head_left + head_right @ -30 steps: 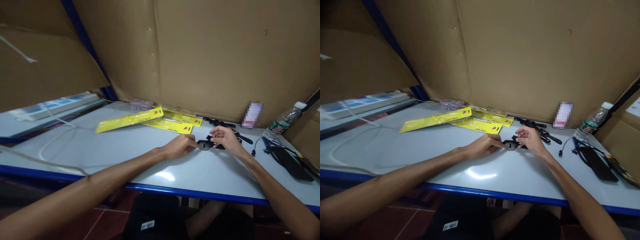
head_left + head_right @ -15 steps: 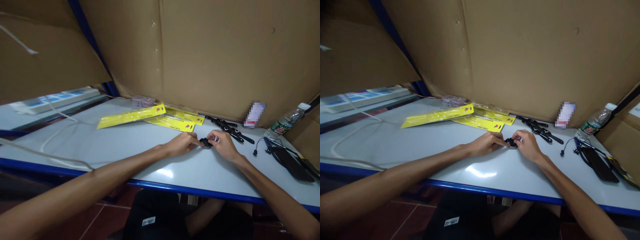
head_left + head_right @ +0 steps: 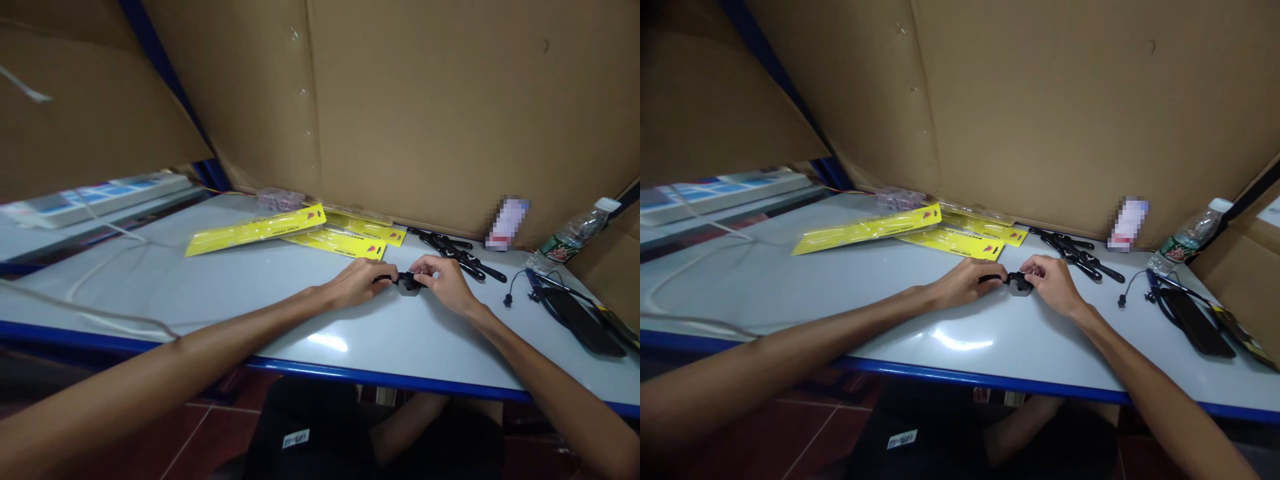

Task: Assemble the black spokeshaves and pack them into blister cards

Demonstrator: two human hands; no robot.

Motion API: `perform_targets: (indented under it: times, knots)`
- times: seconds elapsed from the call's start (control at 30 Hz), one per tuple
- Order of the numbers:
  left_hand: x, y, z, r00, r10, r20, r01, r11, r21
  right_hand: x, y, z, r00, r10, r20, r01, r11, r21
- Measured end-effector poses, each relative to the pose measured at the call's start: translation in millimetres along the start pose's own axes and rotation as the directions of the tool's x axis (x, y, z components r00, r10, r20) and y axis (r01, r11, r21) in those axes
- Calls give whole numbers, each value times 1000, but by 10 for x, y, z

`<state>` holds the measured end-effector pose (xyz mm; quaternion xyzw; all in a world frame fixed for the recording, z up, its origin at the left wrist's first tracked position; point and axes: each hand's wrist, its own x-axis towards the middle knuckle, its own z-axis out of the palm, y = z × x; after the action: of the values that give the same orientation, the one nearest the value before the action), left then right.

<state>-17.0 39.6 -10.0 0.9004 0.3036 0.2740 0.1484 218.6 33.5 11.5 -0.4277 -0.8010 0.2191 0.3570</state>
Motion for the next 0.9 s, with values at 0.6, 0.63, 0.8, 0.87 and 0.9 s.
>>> perform_targets:
  times: [0.6,0.63,0.8,0.87,0.9]
  knots:
    - [-45,45,8,993,71,95,-86,983,160,-98,43,114,977,-212,-25,207,968,-141]
    - [-45,46,3,992,76,98,-89,986,144,-96,32,67,975,-217,-40,209,965,-157]
    - [-64,67,-35,991,52,127,-64,994,90,-144,28,-171,958,-256,126,282,919,-276]
    - [-80,79,-39,991,32,131,-43,995,86,-195,46,-175,963,-200,183,246,928,-281]
    - [-88,86,-36,992,25,125,-35,996,82,-223,53,-154,967,-171,188,219,935,-280]
